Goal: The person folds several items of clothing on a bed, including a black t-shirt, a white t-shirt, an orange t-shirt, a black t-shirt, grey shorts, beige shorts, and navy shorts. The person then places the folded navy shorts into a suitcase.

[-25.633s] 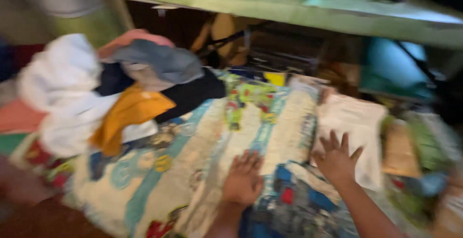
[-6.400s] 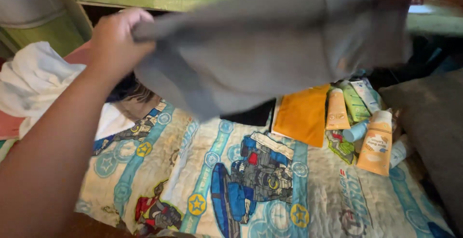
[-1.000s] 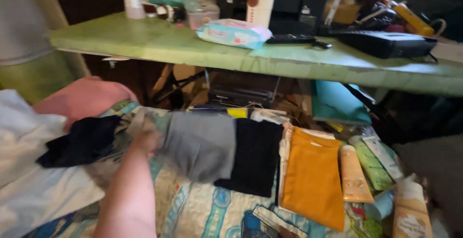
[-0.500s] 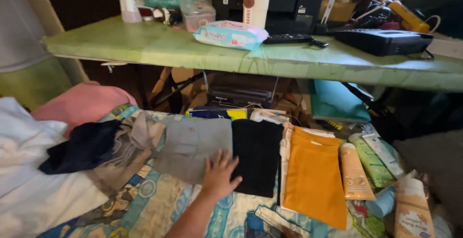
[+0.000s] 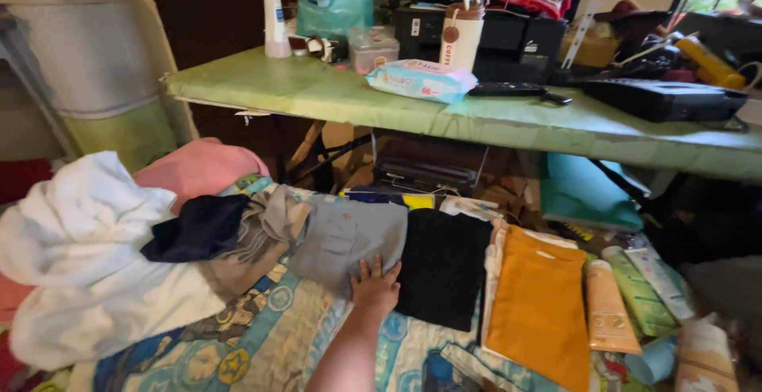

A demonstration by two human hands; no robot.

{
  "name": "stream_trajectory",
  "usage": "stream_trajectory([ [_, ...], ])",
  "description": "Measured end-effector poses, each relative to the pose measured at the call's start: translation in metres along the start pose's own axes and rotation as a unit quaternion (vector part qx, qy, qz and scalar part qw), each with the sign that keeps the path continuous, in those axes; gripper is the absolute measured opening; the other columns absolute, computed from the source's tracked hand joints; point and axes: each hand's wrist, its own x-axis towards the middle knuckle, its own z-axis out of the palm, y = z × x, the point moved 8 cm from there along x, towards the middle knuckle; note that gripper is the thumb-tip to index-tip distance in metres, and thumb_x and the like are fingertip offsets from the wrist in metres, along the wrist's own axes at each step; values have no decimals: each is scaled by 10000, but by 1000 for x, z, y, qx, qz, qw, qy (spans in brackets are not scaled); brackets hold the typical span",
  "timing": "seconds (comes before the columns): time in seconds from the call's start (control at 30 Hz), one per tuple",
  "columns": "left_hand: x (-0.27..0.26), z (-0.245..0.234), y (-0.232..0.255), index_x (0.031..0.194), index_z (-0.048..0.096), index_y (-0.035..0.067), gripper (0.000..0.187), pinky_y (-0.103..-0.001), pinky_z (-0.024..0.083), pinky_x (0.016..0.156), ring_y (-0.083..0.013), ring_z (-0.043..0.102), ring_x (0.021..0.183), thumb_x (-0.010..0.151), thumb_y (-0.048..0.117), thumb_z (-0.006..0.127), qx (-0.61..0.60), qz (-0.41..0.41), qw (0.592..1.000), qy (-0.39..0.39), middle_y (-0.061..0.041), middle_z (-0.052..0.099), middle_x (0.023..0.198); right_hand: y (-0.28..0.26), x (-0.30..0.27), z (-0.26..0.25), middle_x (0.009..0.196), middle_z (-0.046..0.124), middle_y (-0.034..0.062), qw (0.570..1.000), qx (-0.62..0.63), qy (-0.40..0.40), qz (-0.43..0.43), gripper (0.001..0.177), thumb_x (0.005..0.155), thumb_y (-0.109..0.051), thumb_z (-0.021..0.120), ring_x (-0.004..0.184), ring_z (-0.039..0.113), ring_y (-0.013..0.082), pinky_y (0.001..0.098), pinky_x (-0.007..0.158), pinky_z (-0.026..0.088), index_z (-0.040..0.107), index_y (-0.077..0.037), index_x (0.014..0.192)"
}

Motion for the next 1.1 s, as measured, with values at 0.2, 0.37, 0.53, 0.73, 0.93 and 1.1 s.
stream_trajectory([
  [0.2, -56, 30, 55, 1599, 289, 326, 631, -680, 71, 1208, -426, 32, 1579, 1029, 557, 427, -86, 52, 994, 38, -139, 66, 1725, 23, 83, -59, 1165, 683, 200, 1000, -15, -19, 13, 643, 614, -190, 722, 1045, 623, 435, 531, 893, 503, 627, -68, 1238],
  [0.37, -155, 31, 64, 1615, 333, 210, 625, -559, 211, 1264, -392, 228, 1589, 1092, 551, 357, -410, 190, 881, 143, -174, 259, 1719, -133, 79, -179, 1170, 681, 200, 997, -7, -67, 33, 654, 600, -194, 724, 1043, 621, 437, 535, 889, 502, 628, -73, 1235],
  [0.53, -167, 36, 13, 1574, 303, 336, 722, -601, 514, 1039, -323, 521, 1399, 927, 648, 232, -814, -143, 561, 44, -61, 468, 1595, -132, 86, -189, 1164, 685, 104, 988, 64, -61, 125, 574, 774, -238, 673, 1085, 630, 347, 475, 945, 524, 572, -141, 1330],
  [0.73, -162, 36, 0, 1598, 332, 257, 983, -610, 340, 1139, -420, 388, 1461, 857, 892, 218, -934, 82, 344, -58, -132, 378, 1634, -81, 107, -175, 1345, 752, 70, 671, 415, -284, 545, 546, 929, -456, 477, 1198, 618, 334, 569, 1100, 351, 629, -254, 1412],
  [0.93, -172, 24, 10, 1563, 393, 223, 1083, -666, 179, 1188, -364, 210, 1541, 774, 957, 282, -965, 67, 223, -122, -60, 328, 1658, -141, 144, -220, 1704, 246, 114, 182, 935, -175, 248, 679, 1060, -618, 363, 1560, 197, 361, 653, 1228, 149, 334, -250, 1630],
  [1.1, -178, 17, 12, 1585, 389, 220, 1083, -688, 156, 1203, -363, 188, 1555, 797, 958, 293, -954, 145, 216, -150, -66, 311, 1672, -153, 146, -224, 1732, 174, 122, 156, 941, -207, 218, 743, 1058, -665, 353, 1590, 133, 386, 637, 1264, 131, 305, -221, 1653],
])
